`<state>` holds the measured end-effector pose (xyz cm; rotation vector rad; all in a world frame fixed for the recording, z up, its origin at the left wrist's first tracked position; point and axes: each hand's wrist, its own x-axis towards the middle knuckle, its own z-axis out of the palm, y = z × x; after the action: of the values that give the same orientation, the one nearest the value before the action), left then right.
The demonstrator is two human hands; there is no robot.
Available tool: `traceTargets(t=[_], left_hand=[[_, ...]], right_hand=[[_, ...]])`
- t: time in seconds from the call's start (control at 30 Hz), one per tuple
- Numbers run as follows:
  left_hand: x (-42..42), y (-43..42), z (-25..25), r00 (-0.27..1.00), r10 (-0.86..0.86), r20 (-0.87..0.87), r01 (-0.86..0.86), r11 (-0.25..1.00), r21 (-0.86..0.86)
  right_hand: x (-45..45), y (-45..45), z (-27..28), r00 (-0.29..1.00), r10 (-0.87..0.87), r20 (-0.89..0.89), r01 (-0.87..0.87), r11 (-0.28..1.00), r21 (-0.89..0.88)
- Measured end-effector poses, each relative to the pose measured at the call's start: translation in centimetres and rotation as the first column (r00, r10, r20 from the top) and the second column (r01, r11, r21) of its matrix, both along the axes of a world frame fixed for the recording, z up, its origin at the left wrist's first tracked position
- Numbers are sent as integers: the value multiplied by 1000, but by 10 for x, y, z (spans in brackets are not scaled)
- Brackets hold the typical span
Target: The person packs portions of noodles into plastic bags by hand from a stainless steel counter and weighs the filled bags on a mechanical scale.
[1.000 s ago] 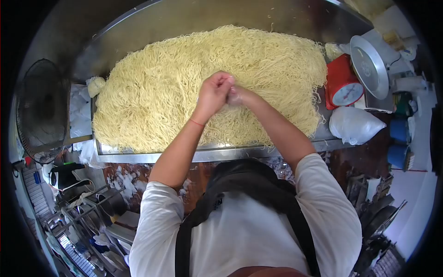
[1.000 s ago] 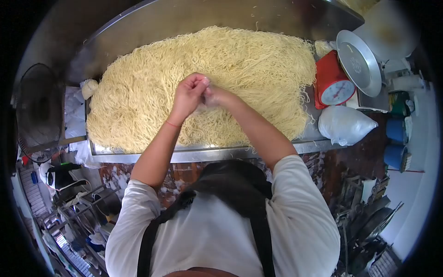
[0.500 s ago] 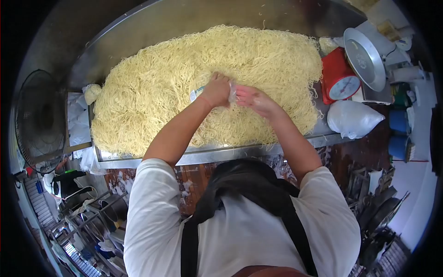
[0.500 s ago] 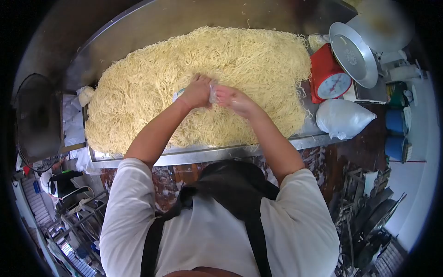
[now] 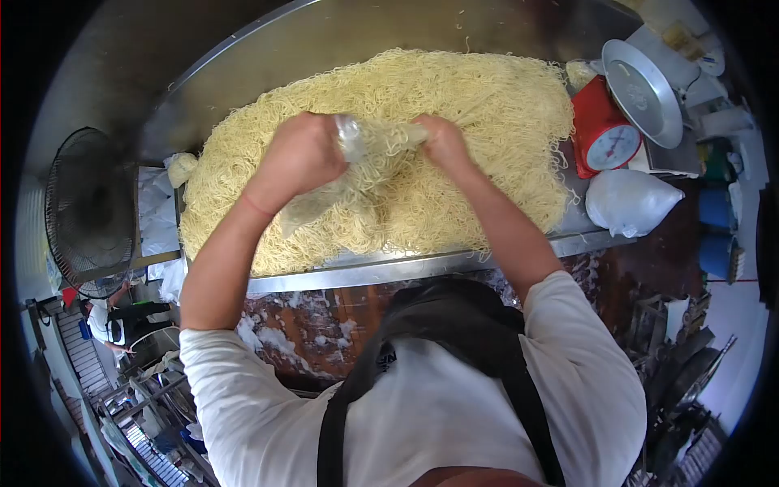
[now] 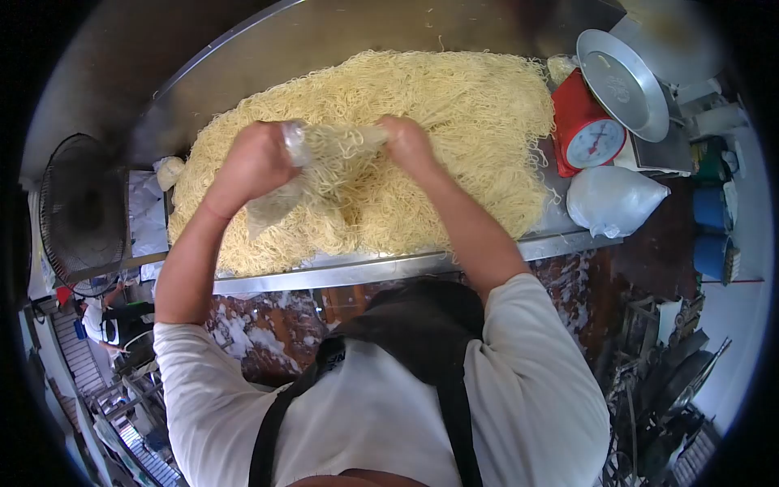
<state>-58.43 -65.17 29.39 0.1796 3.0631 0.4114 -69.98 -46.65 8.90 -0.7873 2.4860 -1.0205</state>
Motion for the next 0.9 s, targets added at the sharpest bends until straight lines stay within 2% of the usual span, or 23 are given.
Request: traceTargets(t=[0.07, 0.13, 0.2, 0.23, 0.27, 0.3, 0.37, 0.4, 0.47, 0.5, 0.53, 0.57, 0.63, 0.7, 0.73, 0.77, 0.8, 0.83, 0.87, 0.9], left_hand=[[5, -5, 36, 999, 22, -42, -23, 1000, -20], [9, -14, 62, 995, 26, -96, -28, 999, -20], [12, -32, 64, 985, -15, -172, 6, 999, -52], [12, -38, 66, 976, -35, -215, 20, 997, -69], [15, -37, 68, 990, 30, -141, -35, 999, -32], [16, -37, 61, 980, -1, -198, -12, 998, -64], [14, -45, 27, 947, -71, -314, 29, 990, -136], [9, -62, -3, 983, -71, -170, 42, 985, -167], [10, -81, -75, 989, -27, -146, -18, 956, -293], [15, -94, -119, 984, -29, -178, -35, 936, -350], [22, -113, -176, 981, 39, -191, -105, 931, -349], [35, -100, -188, 969, 155, -192, -197, 955, -223], [45, -79, -176, 920, 257, -297, -226, 965, 132], [58, -47, -161, 803, 444, -398, -404, 896, 183], [59, -40, -158, 723, 525, -450, -482, 849, 216], [58, -41, -164, 733, 581, -353, -511, 813, 278], [58, -45, -175, 736, 631, -247, -546, 768, 335], [59, -48, -184, 731, 669, -137, -583, 716, 385], [56, -49, -190, 683, 691, -237, -524, 689, 501], [52, -45, -176, 670, 712, -210, -523, 653, 548]], right_hand=[[-26, 20, -12, 987, -136, -82, 132, 990, -55], [-54, 56, -9, 972, -223, -78, 204, 958, -201], [-122, 106, -75, 909, -267, -321, 280, 960, -6], [-154, 136, -95, 911, -266, -315, 309, 946, 96], [-174, 154, -108, 914, -266, -305, 335, 920, 202], [-176, 156, -102, 935, -243, -258, 312, 911, 271], [-188, 162, -75, 964, -206, -166, 256, 881, 398], [-183, 154, -53, 982, -91, -166, 164, 848, 505], [-141, 113, -3, 982, 142, -124, -16, 718, 696], [-109, 93, 11, 975, 132, -176, 3, 792, 610], [-75, 69, 27, 967, 117, -228, 19, 856, 516], [-46, 40, 50, 981, 193, -31, -152, 852, 501], [13, 2, 47, 891, 440, -112, -382, 860, 337], [57, -35, 24, 831, 457, -317, -411, 889, 202], [64, -57, 14, 843, 438, -312, -397, 898, 188], [69, -77, 5, 854, 421, -306, -384, 907, 176], [72, -90, -6, 864, 408, -296, -374, 913, 164], [70, -99, -16, 876, 433, -210, -405, 899, 164], [59, -112, -26, 881, 454, -131, -433, 887, 162], [50, -122, -23, 882, 469, -53, -457, 876, 156]])
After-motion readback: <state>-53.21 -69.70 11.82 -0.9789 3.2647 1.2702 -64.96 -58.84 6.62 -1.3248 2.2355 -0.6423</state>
